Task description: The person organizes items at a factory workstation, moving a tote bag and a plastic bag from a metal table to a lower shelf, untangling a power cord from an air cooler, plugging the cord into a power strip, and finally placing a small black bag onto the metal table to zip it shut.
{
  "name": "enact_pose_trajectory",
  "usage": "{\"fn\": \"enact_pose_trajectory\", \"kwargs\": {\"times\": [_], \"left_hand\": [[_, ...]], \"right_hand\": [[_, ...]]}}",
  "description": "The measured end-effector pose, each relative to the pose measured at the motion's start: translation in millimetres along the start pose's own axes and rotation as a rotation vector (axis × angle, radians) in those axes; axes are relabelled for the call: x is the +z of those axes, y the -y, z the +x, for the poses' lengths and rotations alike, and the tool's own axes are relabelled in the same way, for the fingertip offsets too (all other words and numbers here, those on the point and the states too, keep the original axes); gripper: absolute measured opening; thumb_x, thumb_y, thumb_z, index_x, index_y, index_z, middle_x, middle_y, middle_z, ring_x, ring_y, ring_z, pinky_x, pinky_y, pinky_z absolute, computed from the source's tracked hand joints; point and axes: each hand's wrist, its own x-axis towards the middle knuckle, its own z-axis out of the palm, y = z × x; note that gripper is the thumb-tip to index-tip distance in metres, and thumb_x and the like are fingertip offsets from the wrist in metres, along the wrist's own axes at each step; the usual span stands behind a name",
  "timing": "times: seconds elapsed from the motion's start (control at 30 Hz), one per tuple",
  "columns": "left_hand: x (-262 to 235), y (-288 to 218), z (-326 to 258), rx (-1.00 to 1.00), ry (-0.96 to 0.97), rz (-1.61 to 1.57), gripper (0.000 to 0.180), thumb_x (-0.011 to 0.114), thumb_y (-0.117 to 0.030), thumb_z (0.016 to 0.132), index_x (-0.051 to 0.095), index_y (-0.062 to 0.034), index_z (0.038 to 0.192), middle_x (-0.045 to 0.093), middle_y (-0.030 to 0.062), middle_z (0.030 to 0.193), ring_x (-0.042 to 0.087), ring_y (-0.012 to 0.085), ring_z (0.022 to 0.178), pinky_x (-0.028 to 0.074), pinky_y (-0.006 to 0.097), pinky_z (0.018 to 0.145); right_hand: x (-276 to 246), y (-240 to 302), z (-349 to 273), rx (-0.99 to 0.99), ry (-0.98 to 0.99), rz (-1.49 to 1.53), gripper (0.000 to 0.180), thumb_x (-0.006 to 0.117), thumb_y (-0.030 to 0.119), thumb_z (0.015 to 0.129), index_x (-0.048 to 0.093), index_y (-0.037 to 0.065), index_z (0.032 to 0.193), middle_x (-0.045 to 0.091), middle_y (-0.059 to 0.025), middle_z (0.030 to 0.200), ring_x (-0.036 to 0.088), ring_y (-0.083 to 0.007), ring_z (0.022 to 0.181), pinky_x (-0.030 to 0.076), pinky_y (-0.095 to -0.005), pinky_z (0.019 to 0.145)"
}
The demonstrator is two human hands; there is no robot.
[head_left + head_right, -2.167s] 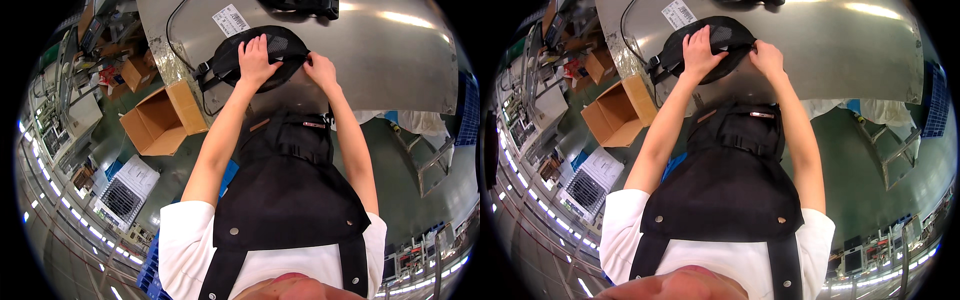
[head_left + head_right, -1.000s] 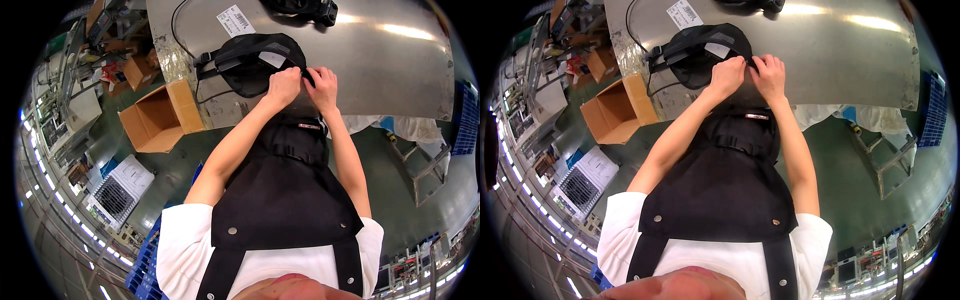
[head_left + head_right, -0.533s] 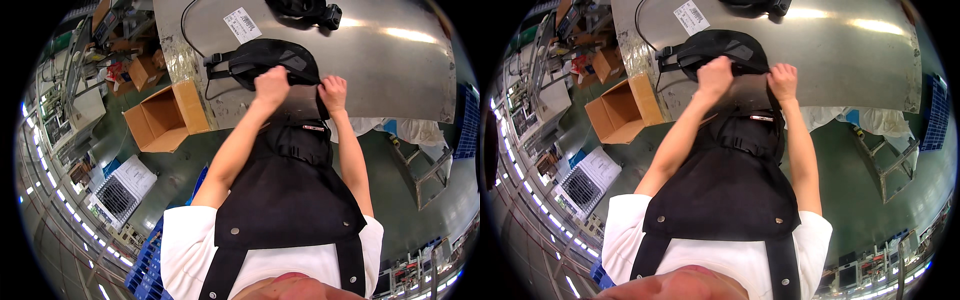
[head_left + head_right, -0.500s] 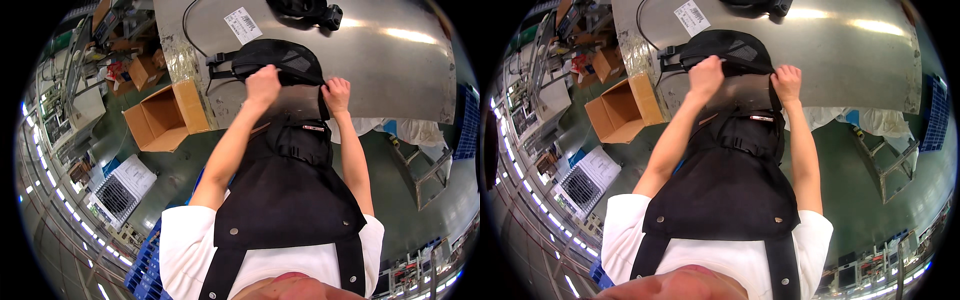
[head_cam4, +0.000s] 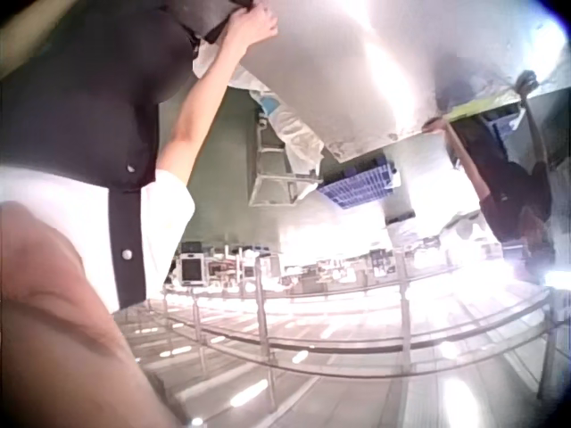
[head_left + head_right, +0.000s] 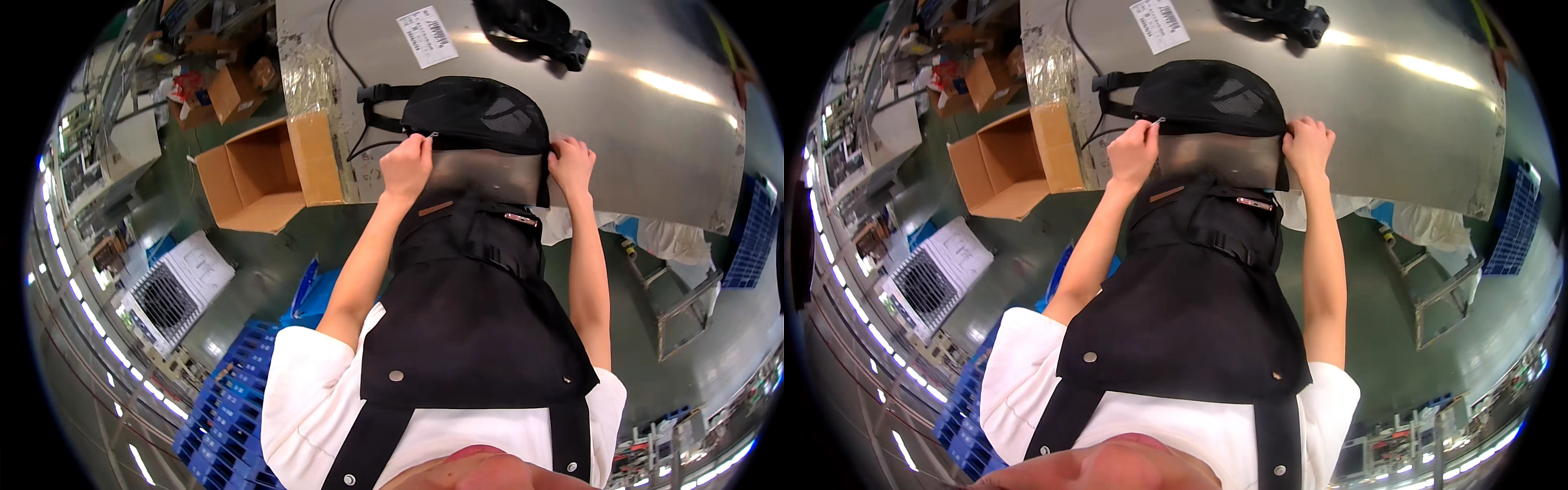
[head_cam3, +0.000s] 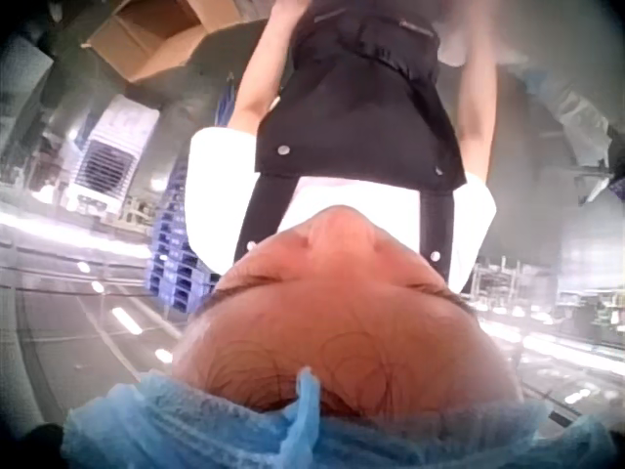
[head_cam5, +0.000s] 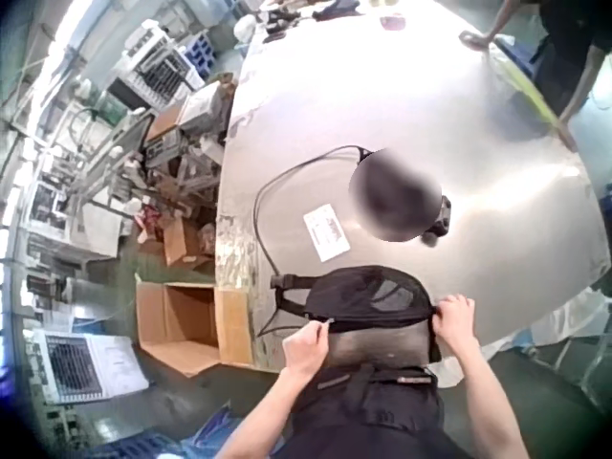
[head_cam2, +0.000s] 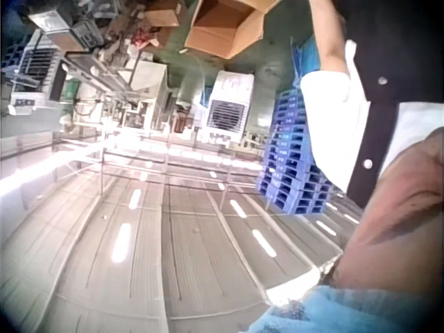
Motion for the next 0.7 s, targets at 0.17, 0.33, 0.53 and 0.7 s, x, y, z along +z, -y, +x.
{"fn": "enact_pose_trajectory", "kwargs": {"times": [0.17, 0.33, 0.53, 0.7], "left_hand": [[13.3, 1.8, -9.4, 0.008, -0.139, -0.221, 0.010, 0.063, -0.016, 0.077, 0.061, -0.0062, 0.076, 0.059, 0.0071, 0.064, 0.059, 0.0246, 0.059, 0.044, 0.034, 0.052], [-6.7, 12.8, -17.3, 0.256, -0.069, -0.314, 0.014, 0.065, -0.011, 0.072, 0.061, -0.0055, 0.085, 0.062, 0.0090, 0.081, 0.059, 0.0263, 0.076, 0.045, 0.035, 0.076], [8.1, 77.9, -7.2, -0.033, -0.139, -0.430, 0.022, 0.059, -0.007, 0.074, 0.056, -0.0012, 0.095, 0.057, 0.0154, 0.097, 0.056, 0.0327, 0.087, 0.044, 0.037, 0.079], [26.6, 74.8, 15.7, -0.096, 0.214, -0.590, 0.024, 0.059, -0.006, 0.075, 0.054, -0.0019, 0.098, 0.056, 0.0122, 0.092, 0.060, 0.0245, 0.081, 0.047, 0.032, 0.069]], "right_hand": [[-31.9, 128.6, 7.2, -0.416, -0.155, 0.316, 0.025, 0.064, 0.014, 0.065, 0.059, 0.007, 0.088, 0.056, -0.0091, 0.085, 0.053, -0.0246, 0.085, 0.040, -0.0359, 0.075], [15.8, 136.4, 38.8, -0.528, -0.068, 0.201, 0.012, 0.063, 0.010, 0.066, 0.053, 0.008, 0.072, 0.050, -0.0055, 0.073, 0.050, -0.0241, 0.075, 0.039, -0.0360, 0.069], [-1.1, 128.0, 47.0, -0.536, 0.065, 0.359, 0.011, 0.064, 0.004, 0.063, 0.057, 0.006, 0.072, 0.053, -0.0050, 0.073, 0.052, -0.0242, 0.073, 0.040, -0.0345, 0.065], [-6.5, 129.7, 41.8, -0.456, 0.106, 0.365, 0.012, 0.064, 0.004, 0.062, 0.059, 0.005, 0.072, 0.053, -0.0060, 0.072, 0.051, -0.0247, 0.071, 0.041, -0.0345, 0.064]]}}
